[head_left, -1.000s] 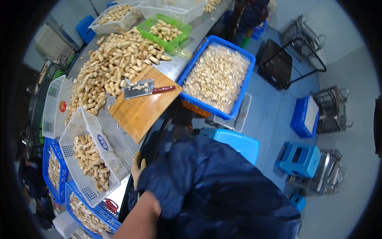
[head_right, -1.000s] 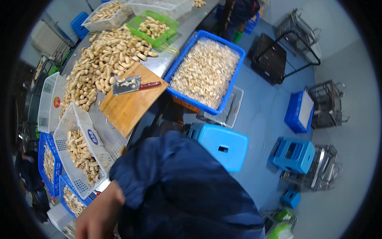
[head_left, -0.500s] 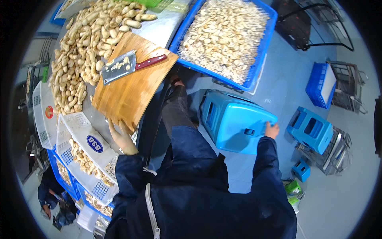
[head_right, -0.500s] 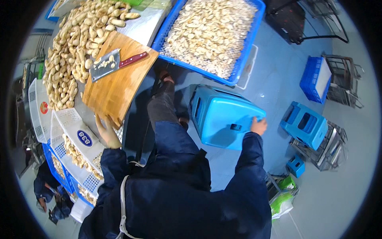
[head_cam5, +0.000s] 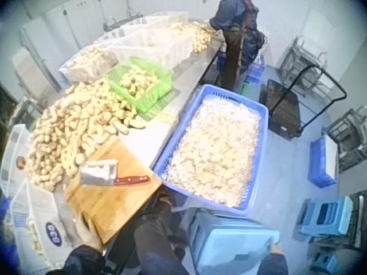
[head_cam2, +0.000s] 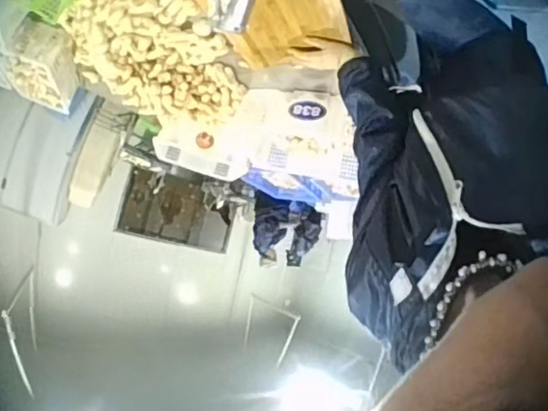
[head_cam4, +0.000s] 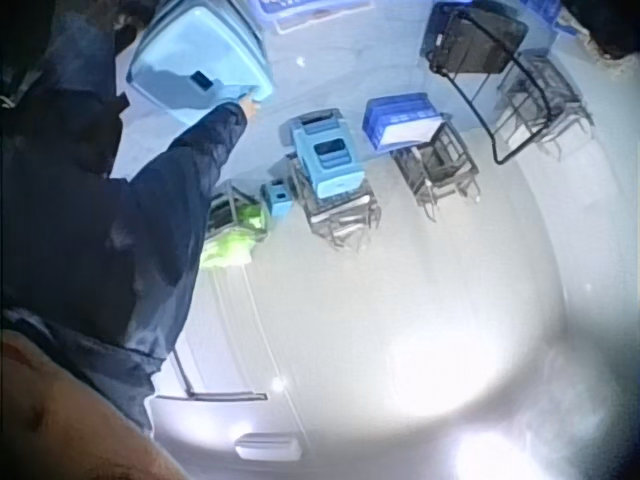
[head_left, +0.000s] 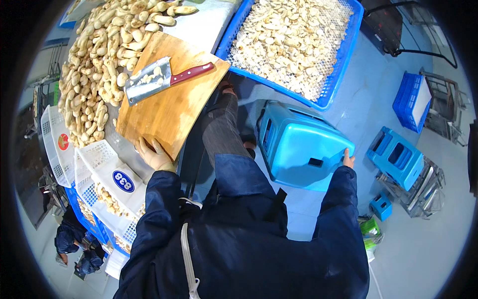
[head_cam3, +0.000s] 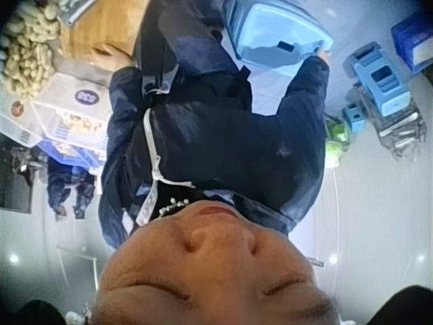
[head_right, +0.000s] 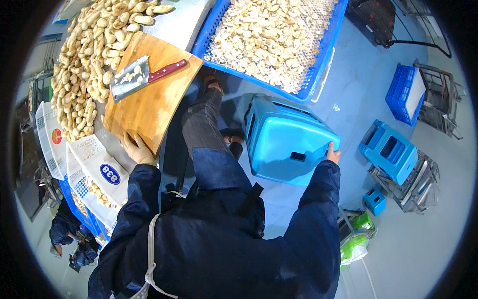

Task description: The person is slicing mushrooms on a wooden cutting board using a cleaver and moving the sliced pieces into a blue bin.

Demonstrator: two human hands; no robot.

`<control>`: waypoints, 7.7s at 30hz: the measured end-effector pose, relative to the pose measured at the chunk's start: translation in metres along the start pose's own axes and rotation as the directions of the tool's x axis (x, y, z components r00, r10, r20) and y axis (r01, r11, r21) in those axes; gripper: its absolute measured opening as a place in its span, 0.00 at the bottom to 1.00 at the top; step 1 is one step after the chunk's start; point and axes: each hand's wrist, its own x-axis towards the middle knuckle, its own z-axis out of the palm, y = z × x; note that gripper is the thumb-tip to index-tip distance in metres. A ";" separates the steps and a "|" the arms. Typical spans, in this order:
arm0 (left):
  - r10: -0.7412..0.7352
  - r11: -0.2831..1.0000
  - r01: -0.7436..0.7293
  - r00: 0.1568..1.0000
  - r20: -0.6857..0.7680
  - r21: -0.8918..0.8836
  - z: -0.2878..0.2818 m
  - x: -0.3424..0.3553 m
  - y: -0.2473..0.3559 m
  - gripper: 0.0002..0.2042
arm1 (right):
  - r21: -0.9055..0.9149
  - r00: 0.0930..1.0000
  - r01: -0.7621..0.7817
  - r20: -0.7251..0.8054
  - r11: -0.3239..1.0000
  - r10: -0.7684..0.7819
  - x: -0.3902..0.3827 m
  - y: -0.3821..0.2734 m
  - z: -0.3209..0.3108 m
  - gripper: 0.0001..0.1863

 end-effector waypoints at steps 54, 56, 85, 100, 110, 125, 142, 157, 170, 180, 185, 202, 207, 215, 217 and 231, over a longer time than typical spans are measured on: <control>-0.197 0.942 0.234 0.965 0.171 -0.239 -0.021 0.013 -0.023 0.23 | -0.058 0.024 0.993 0.950 -0.101 -0.311 -0.420 -0.346 0.189 0.17; -0.191 0.942 0.238 0.960 0.205 -0.236 -0.022 0.012 -0.023 0.23 | -0.056 0.021 0.994 0.948 -0.099 -0.318 -0.422 -0.351 0.198 0.17; -0.210 0.932 0.249 0.964 0.165 -0.265 -0.021 0.006 -0.022 0.24 | 0.077 -0.116 0.989 0.937 -0.128 -0.330 -0.467 -0.430 0.229 0.16; -0.161 0.963 0.176 0.983 0.088 -0.205 -0.013 -0.002 -0.014 0.24 | 0.100 -0.080 0.985 0.987 0.140 -0.141 -0.406 -0.421 0.118 0.15; -0.065 0.987 0.096 0.973 -0.222 0.130 0.009 -0.016 -0.025 0.24 | 0.785 -0.907 -0.379 -0.419 0.490 -0.030 -0.545 -0.479 -0.094 0.10; -0.191 0.972 0.226 0.917 -0.349 0.064 -0.025 -0.032 0.082 0.28 | 0.552 -0.572 -0.820 -0.803 0.155 -0.166 -0.490 -0.453 -0.201 0.12; -0.302 0.943 0.328 0.782 -0.546 -0.052 -0.020 -0.084 0.050 0.27 | 0.503 -0.512 -0.859 -0.850 0.093 -0.127 -0.510 -0.396 -0.221 0.14; -0.374 0.927 0.312 0.743 -0.555 -0.207 -0.006 -0.141 0.052 0.24 | 0.508 -0.503 -0.858 -0.861 -0.075 -0.077 -0.514 -0.317 -0.246 0.16; -0.423 0.906 0.335 0.747 -0.512 -0.259 -0.007 -0.127 0.052 0.24 | 0.377 -0.354 -0.902 -0.925 -0.210 -0.139 -0.537 -0.359 -0.257 0.18; -0.504 0.851 0.383 0.786 -0.357 -0.360 -0.002 -0.034 0.029 0.24 | 0.408 -0.686 0.726 0.492 -0.554 -0.536 -0.413 -0.473 0.058 0.31; -0.493 0.867 0.437 0.823 -0.283 -0.242 0.013 0.025 -0.008 0.25 | 0.353 -0.689 0.707 0.537 -0.613 -0.486 -0.393 -0.449 0.130 0.28; -0.607 0.790 0.601 0.741 -0.288 -0.119 0.008 0.030 0.053 0.28 | 0.338 -0.449 0.893 0.695 -0.296 -0.562 -0.405 -0.461 0.099 0.33; -0.332 0.942 0.268 0.817 -0.471 -0.199 -0.008 0.153 -0.004 0.29 | 0.274 -0.313 0.946 0.644 -0.171 -0.698 -0.384 -0.476 0.106 0.28; -0.335 0.925 0.262 0.905 -0.264 -0.277 -0.084 0.418 -0.097 0.30 | 0.253 -0.227 0.966 0.747 -0.048 -0.625 -0.378 -0.487 0.105 0.30; -0.368 0.867 0.347 0.930 0.011 -0.358 -0.078 0.442 -0.099 0.35 | 0.364 -0.310 0.929 0.677 -0.063 -0.668 -0.372 -0.483 0.111 0.23; -0.094 0.967 0.146 0.967 0.238 -0.209 -0.034 0.396 -0.067 0.34 | 0.361 -0.041 0.861 0.750 0.357 -0.661 -0.360 -0.477 0.119 0.07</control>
